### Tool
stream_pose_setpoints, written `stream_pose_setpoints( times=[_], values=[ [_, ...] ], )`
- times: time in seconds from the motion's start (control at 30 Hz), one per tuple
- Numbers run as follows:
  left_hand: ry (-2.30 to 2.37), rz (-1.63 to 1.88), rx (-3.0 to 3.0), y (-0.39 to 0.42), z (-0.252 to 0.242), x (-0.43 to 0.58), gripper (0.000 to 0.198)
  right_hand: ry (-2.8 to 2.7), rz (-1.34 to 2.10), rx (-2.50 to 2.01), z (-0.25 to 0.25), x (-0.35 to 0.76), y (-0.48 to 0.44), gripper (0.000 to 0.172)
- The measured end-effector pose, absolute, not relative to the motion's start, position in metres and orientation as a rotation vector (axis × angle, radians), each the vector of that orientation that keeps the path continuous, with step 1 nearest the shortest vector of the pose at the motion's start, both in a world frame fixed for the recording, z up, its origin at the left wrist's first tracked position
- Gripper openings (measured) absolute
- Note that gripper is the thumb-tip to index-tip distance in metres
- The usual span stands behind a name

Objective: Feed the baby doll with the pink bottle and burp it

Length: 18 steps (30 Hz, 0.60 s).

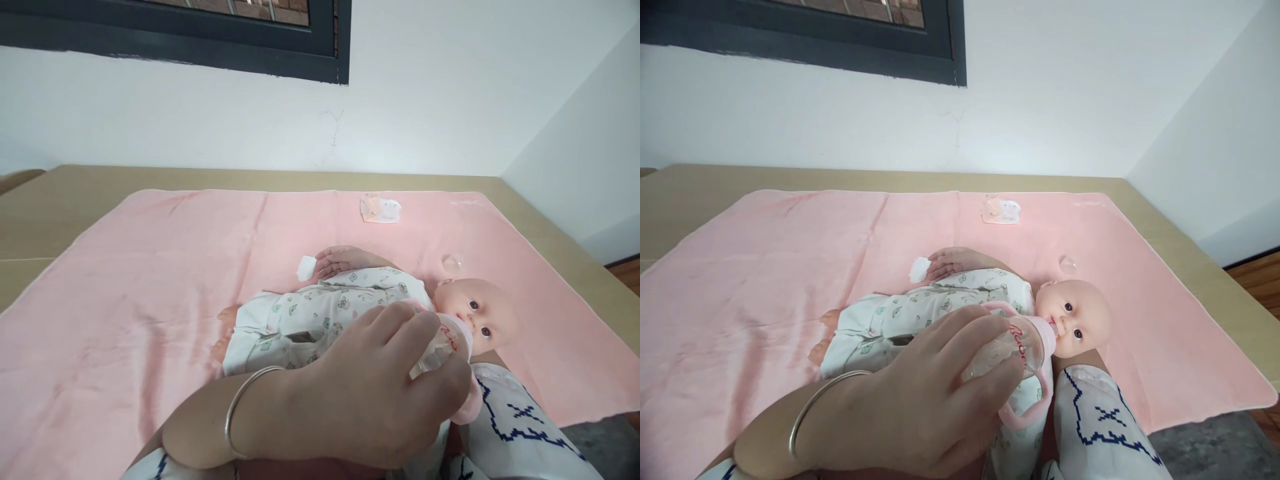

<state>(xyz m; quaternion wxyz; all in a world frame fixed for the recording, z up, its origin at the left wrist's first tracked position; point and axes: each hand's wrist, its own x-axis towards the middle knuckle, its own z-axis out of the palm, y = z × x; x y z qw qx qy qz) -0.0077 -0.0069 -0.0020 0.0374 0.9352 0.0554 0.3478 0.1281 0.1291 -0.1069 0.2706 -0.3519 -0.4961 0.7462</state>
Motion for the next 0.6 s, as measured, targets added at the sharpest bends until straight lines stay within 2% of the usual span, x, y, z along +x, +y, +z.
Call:
stream_pose_setpoints(
  times=[0.3,0.6],
  values=[
    [0.19,1.01,2.85,-0.006,-0.004,-0.01,0.029,-1.409,1.734,-1.018,-0.136,0.219,0.033,0.062],
    [0.188,1.023,2.858,-0.007,-0.002,-0.011,0.028,-1.405,1.678,-1.067,-0.172,0.249,0.021,0.064]
  ],
)
